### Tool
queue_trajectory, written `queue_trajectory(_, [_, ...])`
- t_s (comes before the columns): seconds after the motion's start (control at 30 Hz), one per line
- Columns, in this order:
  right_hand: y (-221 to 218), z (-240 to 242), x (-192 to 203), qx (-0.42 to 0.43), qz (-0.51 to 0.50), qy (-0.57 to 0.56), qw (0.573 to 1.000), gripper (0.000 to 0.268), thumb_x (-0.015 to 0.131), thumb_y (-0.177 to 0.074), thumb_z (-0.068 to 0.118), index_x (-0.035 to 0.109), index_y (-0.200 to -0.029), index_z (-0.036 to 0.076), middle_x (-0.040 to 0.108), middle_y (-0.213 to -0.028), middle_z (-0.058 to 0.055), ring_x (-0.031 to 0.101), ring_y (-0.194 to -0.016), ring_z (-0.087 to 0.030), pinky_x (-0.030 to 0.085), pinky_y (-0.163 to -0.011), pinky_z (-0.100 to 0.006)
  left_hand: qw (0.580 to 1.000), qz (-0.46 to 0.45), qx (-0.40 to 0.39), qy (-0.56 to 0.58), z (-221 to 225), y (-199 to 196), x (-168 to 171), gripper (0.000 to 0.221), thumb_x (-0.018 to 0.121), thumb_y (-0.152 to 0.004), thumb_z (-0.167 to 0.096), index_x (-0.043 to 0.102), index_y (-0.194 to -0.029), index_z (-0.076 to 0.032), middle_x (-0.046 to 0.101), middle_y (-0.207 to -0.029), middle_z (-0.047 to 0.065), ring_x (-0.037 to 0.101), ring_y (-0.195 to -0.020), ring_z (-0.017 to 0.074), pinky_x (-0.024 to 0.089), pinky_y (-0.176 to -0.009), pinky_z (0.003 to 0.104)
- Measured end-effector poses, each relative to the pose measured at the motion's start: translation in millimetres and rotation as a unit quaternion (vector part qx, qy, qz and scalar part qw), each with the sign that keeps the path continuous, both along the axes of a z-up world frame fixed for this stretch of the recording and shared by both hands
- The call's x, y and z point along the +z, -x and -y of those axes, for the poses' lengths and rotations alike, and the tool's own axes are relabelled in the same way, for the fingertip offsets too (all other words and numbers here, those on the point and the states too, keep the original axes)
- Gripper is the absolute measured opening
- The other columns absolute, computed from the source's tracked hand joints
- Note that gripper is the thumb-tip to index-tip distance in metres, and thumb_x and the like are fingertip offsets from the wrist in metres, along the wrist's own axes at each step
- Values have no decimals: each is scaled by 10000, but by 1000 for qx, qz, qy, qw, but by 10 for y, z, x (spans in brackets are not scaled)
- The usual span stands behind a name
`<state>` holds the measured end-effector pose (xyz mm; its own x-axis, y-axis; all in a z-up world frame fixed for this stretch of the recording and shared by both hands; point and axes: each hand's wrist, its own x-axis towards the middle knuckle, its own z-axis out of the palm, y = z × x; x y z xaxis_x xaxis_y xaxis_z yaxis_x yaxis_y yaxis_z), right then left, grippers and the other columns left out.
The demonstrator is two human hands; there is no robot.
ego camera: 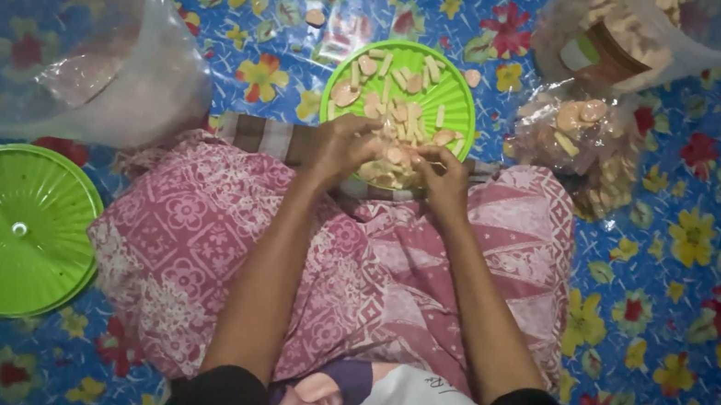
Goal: Sorting small food slices on a plate and then placing them into a plastic bag.
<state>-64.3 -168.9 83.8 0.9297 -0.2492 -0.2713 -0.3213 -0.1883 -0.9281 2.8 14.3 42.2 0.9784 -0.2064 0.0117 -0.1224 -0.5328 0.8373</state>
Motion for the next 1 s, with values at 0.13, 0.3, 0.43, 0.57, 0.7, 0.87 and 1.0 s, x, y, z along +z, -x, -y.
queue_trajectory(0.13, [21, -17, -13, -5, 3, -28, 1000, 200, 722, -798, 136, 676, -993, 137, 662, -946, -86, 652, -841, -185, 527, -725, -294, 998, 1, -32, 55, 56, 86, 124, 388, 817, -637, -246, 696, -1005, -229, 690, -884, 30, 655, -880, 268, 520, -785, 366])
queue_trajectory(0.3, [55, -79, 128, 13, -20, -38, 999, 219, 745, -784, 210, 706, -995, 170, 669, -784, -87, 620, -713, -132, 514, -630, -272, 993, 23, -96, 68, 11, 137, 160, 412, 786, -645, -104, 695, -1034, -200, 673, -898, 101, 628, -919, 326, 496, -828, 387])
queue_trajectory(0.43, [11, -35, -69, -17, -48, -107, 993, 251, 744, -767, 157, 693, -1012, 145, 652, -792, -109, 589, -647, -125, 522, -557, -258, 990, 19, -111, 82, 47, 157, 107, 427, 795, -642, -108, 694, -1045, -204, 675, -920, 109, 627, -924, 323, 490, -834, 390])
queue_trajectory(0.57, [2, -12, -135, -15, -42, -104, 994, 286, 791, -726, 147, 695, -995, 119, 663, -815, -122, 625, -709, -155, 520, -592, -265, 987, -3, -110, 114, 89, 150, -68, 443, 818, -622, -103, 694, -1039, -182, 669, -928, 115, 630, -936, 308, 493, -844, 377])
queue_trajectory(0.7, [23, -17, -26, -18, -43, -118, 992, 297, 791, -724, 166, 689, -996, 101, 670, -808, -110, 635, -733, -155, 525, -639, -259, 963, -104, -102, 228, 54, 264, 186, 549, 791, -596, 44, 662, -1095, -147, 629, -992, 111, 609, -1024, 271, 477, -893, 392])
queue_trajectory(0.87, [-1, 15, -190, -12, -63, -117, 991, 278, 791, -730, 187, 697, -982, 117, 673, -860, -84, 627, -774, -141, 520, -679, -274, 982, -26, -146, 118, 94, 328, 551, 501, 813, -629, -80, 663, -1099, -165, 658, -970, 121, 617, -988, 321, 485, -870, 393])
queue_trajectory(1.0, [-62, 4, -266, -11, -85, -122, 989, 285, 783, -719, 145, 691, -986, 106, 660, -901, -91, 617, -789, -165, 533, -638, -307, 841, -458, 92, 273, 247, 378, 1678, 367, 479, -803, -201, 581, -1135, -84, 557, -1302, 215, 646, -983, 233, 497, -659, 281])
